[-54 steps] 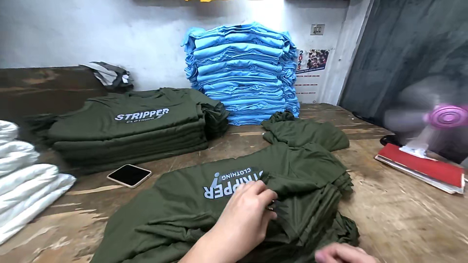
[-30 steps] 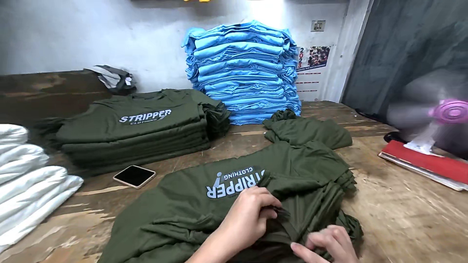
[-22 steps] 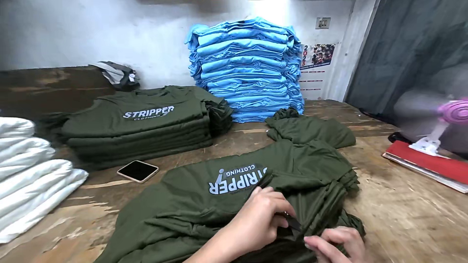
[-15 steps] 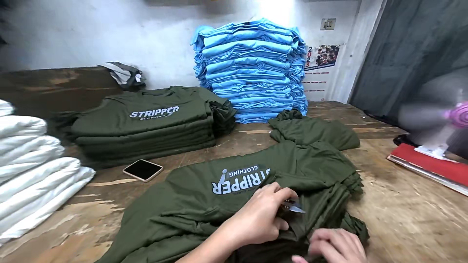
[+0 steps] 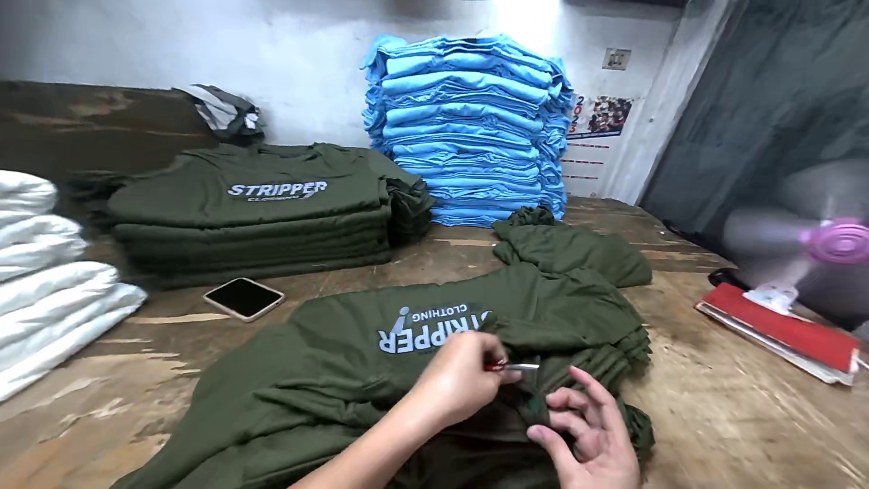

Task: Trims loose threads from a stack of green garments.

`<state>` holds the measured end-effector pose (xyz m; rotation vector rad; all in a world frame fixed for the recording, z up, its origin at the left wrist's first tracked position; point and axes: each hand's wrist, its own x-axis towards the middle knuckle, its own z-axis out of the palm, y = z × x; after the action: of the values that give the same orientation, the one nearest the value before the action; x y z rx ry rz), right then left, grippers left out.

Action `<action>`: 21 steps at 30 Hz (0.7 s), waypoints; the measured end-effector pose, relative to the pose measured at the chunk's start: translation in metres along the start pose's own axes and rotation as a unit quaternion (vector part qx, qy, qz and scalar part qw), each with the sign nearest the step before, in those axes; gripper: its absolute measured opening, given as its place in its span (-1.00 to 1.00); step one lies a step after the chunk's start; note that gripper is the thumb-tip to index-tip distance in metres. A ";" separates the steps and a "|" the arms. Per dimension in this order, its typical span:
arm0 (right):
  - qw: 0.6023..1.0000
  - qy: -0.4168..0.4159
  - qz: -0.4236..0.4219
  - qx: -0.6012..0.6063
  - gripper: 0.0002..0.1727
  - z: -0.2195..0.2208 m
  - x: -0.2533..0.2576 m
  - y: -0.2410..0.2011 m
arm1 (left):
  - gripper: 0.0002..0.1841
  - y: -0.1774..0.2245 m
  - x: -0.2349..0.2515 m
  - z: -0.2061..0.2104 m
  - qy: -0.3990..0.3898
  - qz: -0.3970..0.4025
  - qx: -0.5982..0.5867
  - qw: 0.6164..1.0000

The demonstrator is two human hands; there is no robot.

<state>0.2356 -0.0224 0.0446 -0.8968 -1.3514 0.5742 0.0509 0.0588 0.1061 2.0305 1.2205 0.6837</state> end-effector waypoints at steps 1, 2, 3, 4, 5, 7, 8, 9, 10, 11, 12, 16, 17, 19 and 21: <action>1.000 0.007 0.005 0.006 -0.02 -0.001 -0.001 0.000 | -0.67 -0.002 -0.004 0.001 -0.020 -0.012 -0.002 1.000; 1.000 0.014 0.004 0.004 -0.04 -0.001 -0.002 0.001 | -0.63 -0.003 -0.007 0.004 -0.053 -0.010 -0.013 0.998; 1.000 0.017 -0.002 -0.005 -0.07 0.000 -0.004 0.002 | -0.63 -0.003 -0.009 0.008 -0.086 0.005 -0.023 0.996; 0.999 0.020 -0.014 -0.022 -0.09 0.001 -0.005 0.004 | -0.65 -0.003 -0.011 0.014 -0.102 0.024 -0.028 0.994; 0.998 0.021 -0.030 -0.045 -0.10 0.003 -0.006 0.006 | -0.70 -0.001 -0.012 0.018 -0.096 0.037 -0.023 0.994; 0.994 0.015 -0.060 -0.085 -0.10 0.007 -0.007 0.010 | -0.80 0.005 -0.018 0.020 -0.061 0.038 0.015 0.997; 0.992 0.008 -0.072 -0.103 -0.12 0.008 -0.007 0.012 | -0.85 0.008 -0.020 0.020 -0.048 0.032 0.044 0.997; 0.989 0.000 -0.083 -0.120 -0.17 0.009 -0.008 0.014 | -0.88 0.010 -0.023 0.019 -0.043 0.025 0.076 0.996; 0.986 -0.007 -0.095 -0.138 -0.25 0.011 -0.009 0.015 | -0.90 0.012 -0.026 0.020 -0.035 0.027 0.108 0.993; 0.982 -0.012 -0.106 -0.157 -0.33 0.012 -0.009 0.016 | -0.92 0.013 -0.031 0.022 -0.016 0.043 0.140 0.989; 0.978 -0.014 -0.118 -0.173 -0.40 0.012 -0.009 0.017 | -0.90 0.012 -0.035 0.025 0.010 0.075 0.166 0.983; 0.966 0.003 -0.168 -0.195 -0.80 0.009 -0.008 0.021 | -0.94 0.012 -0.035 0.017 -0.014 0.225 0.079 0.971; 0.964 0.024 -0.184 -0.191 -0.92 0.009 -0.009 0.022 | -0.96 0.012 -0.031 0.013 -0.026 0.234 0.036 0.971; 0.967 0.056 -0.188 -0.163 -0.95 0.007 -0.009 0.026 | -0.87 0.014 -0.025 0.005 -0.020 0.191 0.000 0.981; 0.977 0.074 -0.153 -0.127 -0.93 0.004 -0.009 0.029 | -0.73 0.013 -0.020 -0.003 -0.001 0.139 0.020 0.990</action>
<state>0.2341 -0.0130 0.0155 -0.8942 -1.4115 0.0961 0.0468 0.0371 0.1157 2.2590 0.9650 0.7908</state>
